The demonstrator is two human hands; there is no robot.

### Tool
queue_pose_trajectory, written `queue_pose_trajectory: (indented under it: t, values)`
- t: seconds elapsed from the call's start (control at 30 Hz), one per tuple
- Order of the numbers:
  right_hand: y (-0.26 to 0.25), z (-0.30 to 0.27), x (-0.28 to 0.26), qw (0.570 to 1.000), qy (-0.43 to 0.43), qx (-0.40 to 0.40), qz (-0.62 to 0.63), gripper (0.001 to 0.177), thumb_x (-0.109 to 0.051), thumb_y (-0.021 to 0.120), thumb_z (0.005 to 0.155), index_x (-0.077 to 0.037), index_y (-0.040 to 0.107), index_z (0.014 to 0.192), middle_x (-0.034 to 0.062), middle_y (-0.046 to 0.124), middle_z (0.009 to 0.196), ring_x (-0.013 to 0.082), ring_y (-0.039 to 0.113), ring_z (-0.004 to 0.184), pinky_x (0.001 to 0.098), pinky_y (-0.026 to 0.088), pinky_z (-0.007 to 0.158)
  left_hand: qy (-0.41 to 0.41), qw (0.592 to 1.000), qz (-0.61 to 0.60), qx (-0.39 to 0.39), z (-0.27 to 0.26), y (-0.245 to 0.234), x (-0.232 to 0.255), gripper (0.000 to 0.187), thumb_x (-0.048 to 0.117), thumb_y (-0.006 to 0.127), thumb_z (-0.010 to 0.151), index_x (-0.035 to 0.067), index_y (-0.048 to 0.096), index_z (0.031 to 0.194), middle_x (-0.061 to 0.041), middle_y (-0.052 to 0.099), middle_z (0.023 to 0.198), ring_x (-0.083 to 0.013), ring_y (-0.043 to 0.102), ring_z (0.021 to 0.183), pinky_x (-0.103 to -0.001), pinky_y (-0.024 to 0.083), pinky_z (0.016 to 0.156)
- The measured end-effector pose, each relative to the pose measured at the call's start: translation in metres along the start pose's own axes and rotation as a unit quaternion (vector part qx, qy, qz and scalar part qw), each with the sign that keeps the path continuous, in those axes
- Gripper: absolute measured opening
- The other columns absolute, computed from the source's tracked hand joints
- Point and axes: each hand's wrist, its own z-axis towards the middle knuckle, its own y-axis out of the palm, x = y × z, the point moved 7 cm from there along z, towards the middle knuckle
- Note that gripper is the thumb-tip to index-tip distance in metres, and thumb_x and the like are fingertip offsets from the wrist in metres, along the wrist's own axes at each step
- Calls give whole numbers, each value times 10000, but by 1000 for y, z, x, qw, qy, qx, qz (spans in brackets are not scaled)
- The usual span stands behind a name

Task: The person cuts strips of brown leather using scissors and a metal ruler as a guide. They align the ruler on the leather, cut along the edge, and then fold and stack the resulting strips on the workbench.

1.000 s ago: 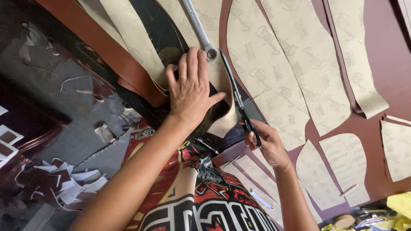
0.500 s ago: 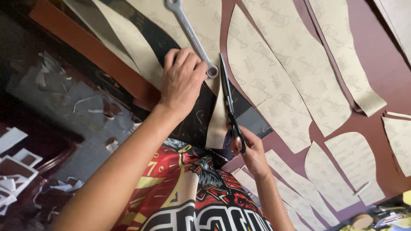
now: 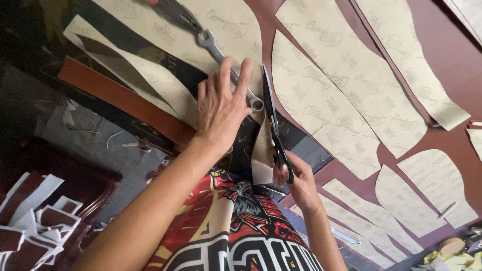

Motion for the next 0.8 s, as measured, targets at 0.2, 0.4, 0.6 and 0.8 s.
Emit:
queue_pose_trajectory:
  t: [0.2,0.4,0.6,0.8]
  values:
    - [12,9,-6,999,-15,-2,33,683,-475,768,893,37,639,1327,-3,563,753,103,508,674,255,398,601,-9,997,24,-76,21,4,-11,1218,436,942,595,63,327,1578,-214,163,1650,-347,539,1132,-466,462,916]
    - [16,12,-6,998,31,27,54,746,-527,788,834,33,642,1305,5,572,739,102,498,635,256,369,552,8,994,41,-98,26,3,-11,1219,474,925,609,33,339,1582,-246,185,1651,-340,545,1072,-436,480,897]
    - [27,25,-9,995,30,41,81,765,-568,784,855,63,645,1266,1,583,770,97,509,674,255,396,582,6,992,36,-122,33,5,-14,1212,448,934,610,32,336,1579,-259,213,1645,-323,543,997,-417,481,864]
    - [23,29,-9,992,67,42,97,834,-564,815,774,43,643,1319,-3,583,761,98,506,652,254,389,556,-9,990,16,-139,38,7,-15,1208,464,918,623,24,321,1575,-243,217,1650,-323,542,986,-424,487,872]
